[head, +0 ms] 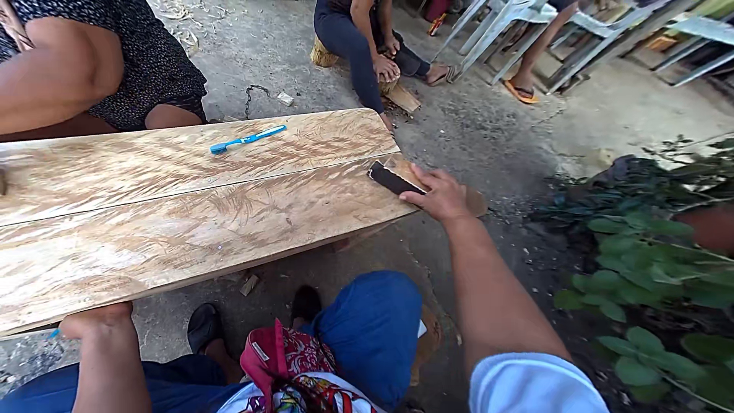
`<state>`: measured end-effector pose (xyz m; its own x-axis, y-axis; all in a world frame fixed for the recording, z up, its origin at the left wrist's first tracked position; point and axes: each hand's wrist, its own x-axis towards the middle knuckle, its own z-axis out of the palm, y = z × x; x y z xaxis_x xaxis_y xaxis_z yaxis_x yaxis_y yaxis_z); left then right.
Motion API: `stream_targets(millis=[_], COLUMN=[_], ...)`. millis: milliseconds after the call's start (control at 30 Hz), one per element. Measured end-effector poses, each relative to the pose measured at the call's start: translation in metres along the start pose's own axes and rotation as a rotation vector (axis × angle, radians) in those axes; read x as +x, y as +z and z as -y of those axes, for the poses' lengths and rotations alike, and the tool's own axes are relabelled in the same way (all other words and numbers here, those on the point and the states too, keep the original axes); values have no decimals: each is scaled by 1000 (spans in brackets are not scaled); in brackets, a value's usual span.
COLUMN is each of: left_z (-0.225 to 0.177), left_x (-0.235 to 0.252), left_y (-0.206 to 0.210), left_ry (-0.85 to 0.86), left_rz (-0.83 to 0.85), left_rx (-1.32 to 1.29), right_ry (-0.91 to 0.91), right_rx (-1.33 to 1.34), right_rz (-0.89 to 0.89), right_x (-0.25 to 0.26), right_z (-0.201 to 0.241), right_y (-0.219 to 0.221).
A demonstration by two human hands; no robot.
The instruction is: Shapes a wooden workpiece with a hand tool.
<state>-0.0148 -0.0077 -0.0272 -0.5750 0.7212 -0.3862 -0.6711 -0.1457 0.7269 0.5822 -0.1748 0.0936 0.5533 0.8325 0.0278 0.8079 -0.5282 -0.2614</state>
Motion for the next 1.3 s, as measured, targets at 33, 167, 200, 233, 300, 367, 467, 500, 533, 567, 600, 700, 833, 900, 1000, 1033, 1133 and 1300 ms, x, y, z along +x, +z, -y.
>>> stream_targets(millis=[33,167,200,233,300,367,467,500,533,567,600,700,833,900,1000,1033,1133,1300], left_z=[0,1,1,0,0,-1,0,1,1,0,0,2,3,1,1,2,4,5], left_x=[-1,0,1,2,4,3,5,6,7,8,8,9,6,-2,-4,-4,-2,6], left_y=[0,-1,-1,-2,-3,-2,-5,-7,-7,-8,-8,-6,0,5,11,11,8,-1], left_ry=[6,22,24,25,32,41,38,39,40,39,34,32,40,25,38,38,47,57], left_rz=[0,-20,-16,-11,-6,-5,-9,-4,6,14,15,-24,-40,-39,-84,-95,-132,-130], left_rx=[-2,-34,-41,-43,-30,-9,8,13,15,18,17,-21,-16,-5,-25,-33,-12,39], right_ry=[-26,-435,-537,-621,-737,-805,-870,-867,-852,-824,-788,-612,-355,-225,-212,-256,-498,-772], right_rx=[10,98,132,164,191,155,167,162,164,169,180,149,37,23,44,67,122,172], right_rz=[-2,-93,-109,-99,9,218,378,385,354,295,205,18,-32,-9,-1,-3,-45,-33], right_x=[-1,-21,-32,-44,-69,-88,-96,-96,-94,-92,-88,-63,-19,-7,-8,-13,-33,-54], right_z=[9,106,145,186,264,327,357,351,337,317,291,194,54,15,30,49,123,273], right_y=[2,39,51,61,78,79,73,70,68,66,65,51,22,10,12,16,39,85])
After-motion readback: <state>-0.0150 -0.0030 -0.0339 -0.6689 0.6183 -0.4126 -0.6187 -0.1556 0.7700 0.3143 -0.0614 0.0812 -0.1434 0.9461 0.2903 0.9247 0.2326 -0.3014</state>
